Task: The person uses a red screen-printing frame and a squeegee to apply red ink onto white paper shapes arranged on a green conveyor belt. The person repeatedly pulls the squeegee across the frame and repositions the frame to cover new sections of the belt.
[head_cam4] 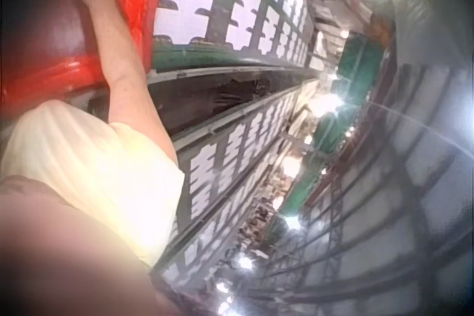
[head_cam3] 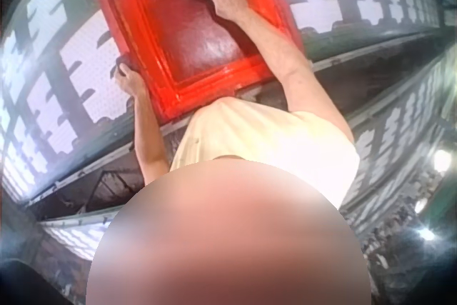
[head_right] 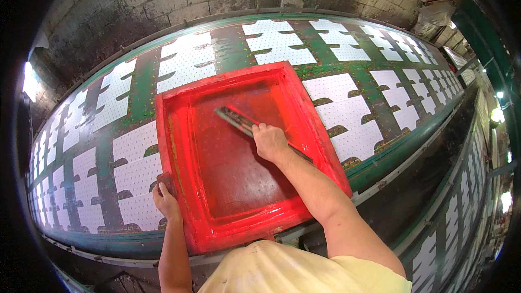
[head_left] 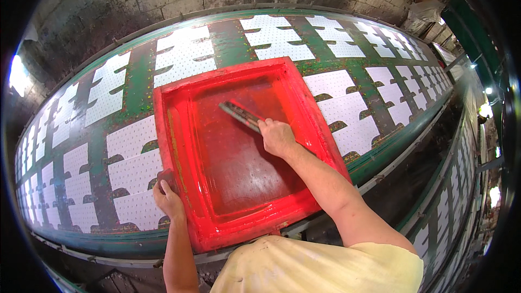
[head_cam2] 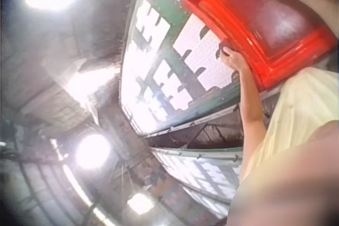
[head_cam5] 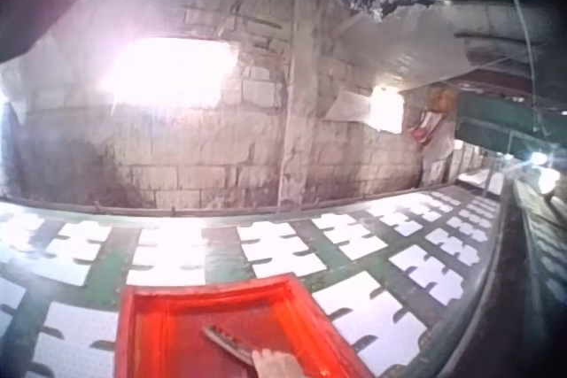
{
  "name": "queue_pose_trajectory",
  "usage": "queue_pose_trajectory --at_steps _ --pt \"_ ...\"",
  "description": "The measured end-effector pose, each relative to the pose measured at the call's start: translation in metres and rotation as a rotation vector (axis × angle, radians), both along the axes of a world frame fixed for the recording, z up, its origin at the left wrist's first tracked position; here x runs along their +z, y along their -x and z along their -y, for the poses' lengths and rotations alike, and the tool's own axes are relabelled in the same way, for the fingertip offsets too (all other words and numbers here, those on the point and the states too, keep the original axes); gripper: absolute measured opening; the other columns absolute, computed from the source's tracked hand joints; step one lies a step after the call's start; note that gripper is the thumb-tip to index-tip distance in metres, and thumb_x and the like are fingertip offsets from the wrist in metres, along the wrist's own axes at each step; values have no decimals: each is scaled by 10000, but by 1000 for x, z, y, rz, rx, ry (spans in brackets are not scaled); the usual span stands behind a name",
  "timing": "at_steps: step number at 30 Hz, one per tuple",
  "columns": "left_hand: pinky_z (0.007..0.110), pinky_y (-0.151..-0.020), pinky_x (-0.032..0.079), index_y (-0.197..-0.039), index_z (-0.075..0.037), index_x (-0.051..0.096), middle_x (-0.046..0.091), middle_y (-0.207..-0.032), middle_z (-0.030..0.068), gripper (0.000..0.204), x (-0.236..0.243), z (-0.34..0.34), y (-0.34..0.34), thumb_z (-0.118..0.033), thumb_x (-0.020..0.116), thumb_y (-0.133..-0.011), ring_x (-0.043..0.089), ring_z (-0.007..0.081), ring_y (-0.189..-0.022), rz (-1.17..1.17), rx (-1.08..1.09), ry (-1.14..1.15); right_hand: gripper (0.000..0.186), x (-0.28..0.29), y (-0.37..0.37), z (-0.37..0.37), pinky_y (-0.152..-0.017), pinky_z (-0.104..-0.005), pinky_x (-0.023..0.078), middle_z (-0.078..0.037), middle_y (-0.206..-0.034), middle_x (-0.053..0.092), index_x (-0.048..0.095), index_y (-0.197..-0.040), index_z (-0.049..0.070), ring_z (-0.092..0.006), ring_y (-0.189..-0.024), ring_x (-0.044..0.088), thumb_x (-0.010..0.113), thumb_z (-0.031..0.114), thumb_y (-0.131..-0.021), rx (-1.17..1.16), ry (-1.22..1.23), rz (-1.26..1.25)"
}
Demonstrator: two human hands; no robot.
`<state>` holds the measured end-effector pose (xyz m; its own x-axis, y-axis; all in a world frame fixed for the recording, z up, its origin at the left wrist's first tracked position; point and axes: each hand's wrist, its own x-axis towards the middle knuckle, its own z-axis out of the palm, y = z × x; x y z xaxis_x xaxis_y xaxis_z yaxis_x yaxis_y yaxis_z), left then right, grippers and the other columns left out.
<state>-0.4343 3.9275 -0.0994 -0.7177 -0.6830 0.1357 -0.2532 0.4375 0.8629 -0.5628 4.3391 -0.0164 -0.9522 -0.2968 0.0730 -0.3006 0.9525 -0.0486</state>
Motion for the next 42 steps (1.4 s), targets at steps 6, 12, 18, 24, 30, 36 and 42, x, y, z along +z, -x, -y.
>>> queue_pose_trajectory --at_steps 6,12,18,24,30,36,42 --pt "497 -1056 547 -1305 63 733 762 -1255 269 453 -2 3 2 -350 636 -1144 716 424 -1186 33 -3 98 467 15 -78 0 -950 -465 632 -130 -1162 798 788 -1343 96 -328 -1067 787 725 37 -885 207 85 68" --pt "510 -1050 550 -1290 70 737 768 -1239 267 455 0 1 1 -348 633 -1143 723 433 -1165 -37 -1 82 415 21 -162 8 -988 -461 601 -116 -1169 809 799 -1318 112 -311 -1096 778 725 85 -911 347 131 131" --pt "495 -1033 559 -1306 67 738 771 -1230 263 453 -3 5 5 -341 623 -1147 728 428 -1152 -56 -33 -2 430 19 -235 16 -1043 -448 582 -103 -1262 813 800 -1337 138 -288 -1190 763 701 109 -920 412 130 110" --pt "519 -1044 555 -1314 52 741 777 -1249 276 475 -4 4 4 -373 621 -1141 726 452 -1182 -25 -9 52 430 15 -256 11 -1064 -466 571 -70 -1283 795 783 -1359 147 -305 -1217 741 720 144 -934 475 116 55" --pt "548 -1024 564 -1276 28 761 788 -1241 291 539 2 4 6 -466 592 -1138 738 481 -1168 60 24 110 436 18 -264 6 -1073 -487 568 -110 -1232 772 779 -1331 99 -337 -1207 725 781 296 -942 531 195 52" --pt "562 -1014 552 -1145 66 791 784 -1213 321 708 4 10 8 -596 538 -1133 728 503 -1169 216 80 139 534 19 -266 -26 -1059 -491 574 -139 -1263 771 777 -1310 49 -350 -1190 722 839 419 -929 595 355 160" --pt "574 -976 531 -1062 102 792 768 -1128 344 832 3 13 13 -689 537 -1104 711 504 -1075 233 97 89 354 17 -233 -137 -1068 -487 569 -125 -1236 786 782 -1231 44 -356 -1194 720 848 244 -947 395 642 33"
